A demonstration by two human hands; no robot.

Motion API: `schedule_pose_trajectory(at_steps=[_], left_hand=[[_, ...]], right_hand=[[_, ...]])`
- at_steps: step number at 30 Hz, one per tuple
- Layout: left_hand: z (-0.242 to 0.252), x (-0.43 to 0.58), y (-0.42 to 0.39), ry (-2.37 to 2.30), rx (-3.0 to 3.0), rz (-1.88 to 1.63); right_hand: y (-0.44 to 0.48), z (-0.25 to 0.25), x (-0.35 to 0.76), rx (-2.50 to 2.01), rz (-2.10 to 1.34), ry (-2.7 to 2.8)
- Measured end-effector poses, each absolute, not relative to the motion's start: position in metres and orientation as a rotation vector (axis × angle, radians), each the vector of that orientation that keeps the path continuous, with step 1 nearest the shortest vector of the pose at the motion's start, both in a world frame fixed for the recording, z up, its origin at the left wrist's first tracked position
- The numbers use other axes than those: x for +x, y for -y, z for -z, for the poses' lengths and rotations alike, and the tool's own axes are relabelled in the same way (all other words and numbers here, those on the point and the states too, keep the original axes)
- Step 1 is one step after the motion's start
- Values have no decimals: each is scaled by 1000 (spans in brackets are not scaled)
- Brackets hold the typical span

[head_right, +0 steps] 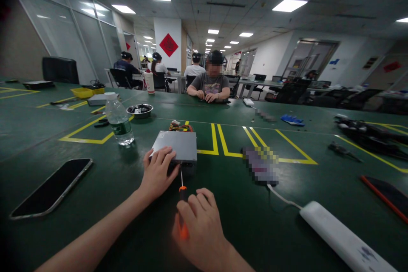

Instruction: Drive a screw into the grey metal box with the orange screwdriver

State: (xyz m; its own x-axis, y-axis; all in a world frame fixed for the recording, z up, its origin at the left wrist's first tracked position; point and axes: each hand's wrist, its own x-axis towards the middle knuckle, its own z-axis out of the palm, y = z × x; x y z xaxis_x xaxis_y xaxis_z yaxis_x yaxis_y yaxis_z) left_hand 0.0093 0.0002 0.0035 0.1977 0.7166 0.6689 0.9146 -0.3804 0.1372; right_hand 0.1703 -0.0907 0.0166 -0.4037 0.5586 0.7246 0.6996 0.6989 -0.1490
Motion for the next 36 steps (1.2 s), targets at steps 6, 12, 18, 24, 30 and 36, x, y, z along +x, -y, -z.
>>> schedule_pose_trajectory(at_steps=[6,12,18,24,30,36], left_hand=[[-3,9,-1,1545,-2179,974],[-2,9,-1,1542,-2178,984],[-2,9,-1,1553,-2181,978],[-2,8,-2,1534,-2175,1004],[-1,8,-2,1522,-2171,1022],[-2,7,-2,1524,-2177,1012]], right_hand=[[93,-22,170,-956,298,2167],[89,-21,172,-931,322,2107],[93,-14,169,-894,371,2178],[93,-19,170,-932,371,2194],[90,-23,176,-925,432,2107],[89,-16,173,-912,377,2148]])
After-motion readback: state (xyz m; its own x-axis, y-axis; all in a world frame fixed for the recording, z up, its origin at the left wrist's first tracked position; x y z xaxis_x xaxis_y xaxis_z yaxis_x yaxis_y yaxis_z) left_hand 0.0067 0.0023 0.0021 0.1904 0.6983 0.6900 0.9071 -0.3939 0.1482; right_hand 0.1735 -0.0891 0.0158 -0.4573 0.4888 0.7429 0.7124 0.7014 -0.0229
